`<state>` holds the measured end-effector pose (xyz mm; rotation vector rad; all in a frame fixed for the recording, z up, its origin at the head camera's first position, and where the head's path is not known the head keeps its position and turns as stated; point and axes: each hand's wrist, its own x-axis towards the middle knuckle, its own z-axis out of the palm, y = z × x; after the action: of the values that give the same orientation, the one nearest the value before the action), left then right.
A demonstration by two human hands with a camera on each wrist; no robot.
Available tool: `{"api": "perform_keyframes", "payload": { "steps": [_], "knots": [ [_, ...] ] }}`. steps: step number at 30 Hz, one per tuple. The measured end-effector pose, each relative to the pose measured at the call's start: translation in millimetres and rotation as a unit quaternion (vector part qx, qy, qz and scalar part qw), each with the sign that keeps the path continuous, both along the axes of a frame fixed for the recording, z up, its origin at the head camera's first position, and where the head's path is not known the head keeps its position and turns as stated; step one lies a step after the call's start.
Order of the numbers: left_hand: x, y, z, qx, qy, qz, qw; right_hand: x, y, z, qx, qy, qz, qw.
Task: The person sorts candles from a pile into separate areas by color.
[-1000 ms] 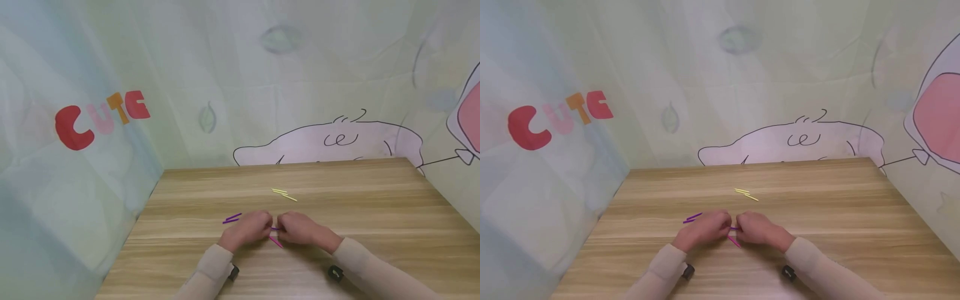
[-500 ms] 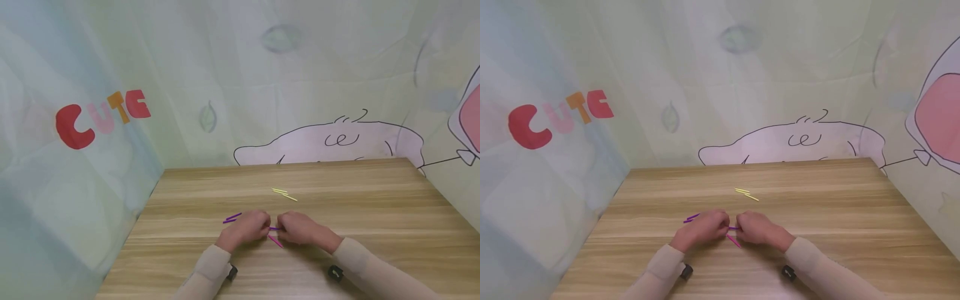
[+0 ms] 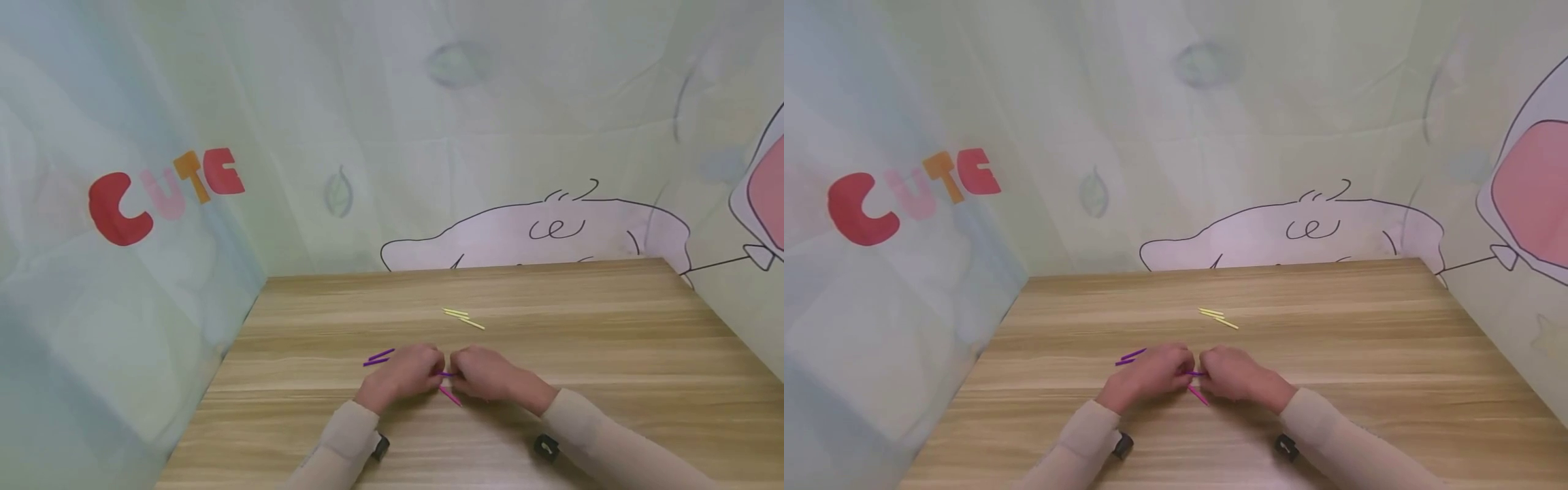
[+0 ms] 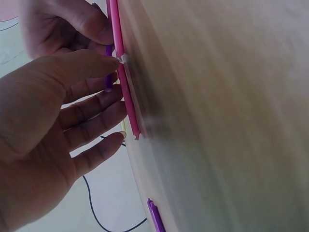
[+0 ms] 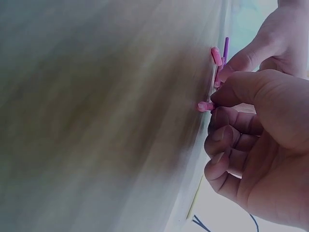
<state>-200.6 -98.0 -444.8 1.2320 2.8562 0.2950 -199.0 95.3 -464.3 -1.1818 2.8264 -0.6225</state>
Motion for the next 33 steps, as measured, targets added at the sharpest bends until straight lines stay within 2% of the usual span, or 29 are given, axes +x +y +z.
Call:
{"api": "perform_keyframes", "payload": {
  "steps": [13, 22, 33],
  "knots": [
    [-0.2, -0.7, -0.7, -0.003, 0.011, -0.006, 0.9999, 1.2, -2.3, -1.6, -0.009, 0.007, -0.002, 1.0],
    [-1.4, -2.8, 0.0, -0.001, -0.018, 0.011, 0.9998, 1.0, -0.5, 2.3, -0.001, -0.012, -0.015, 1.0],
    [-1.1, -5.9, 1.9, 0.009, -0.03, 0.02, 0.9993, 1.0, 5.4, 2.4, -0.002, -0.046, -0.023, 0.999]
  ]
}}
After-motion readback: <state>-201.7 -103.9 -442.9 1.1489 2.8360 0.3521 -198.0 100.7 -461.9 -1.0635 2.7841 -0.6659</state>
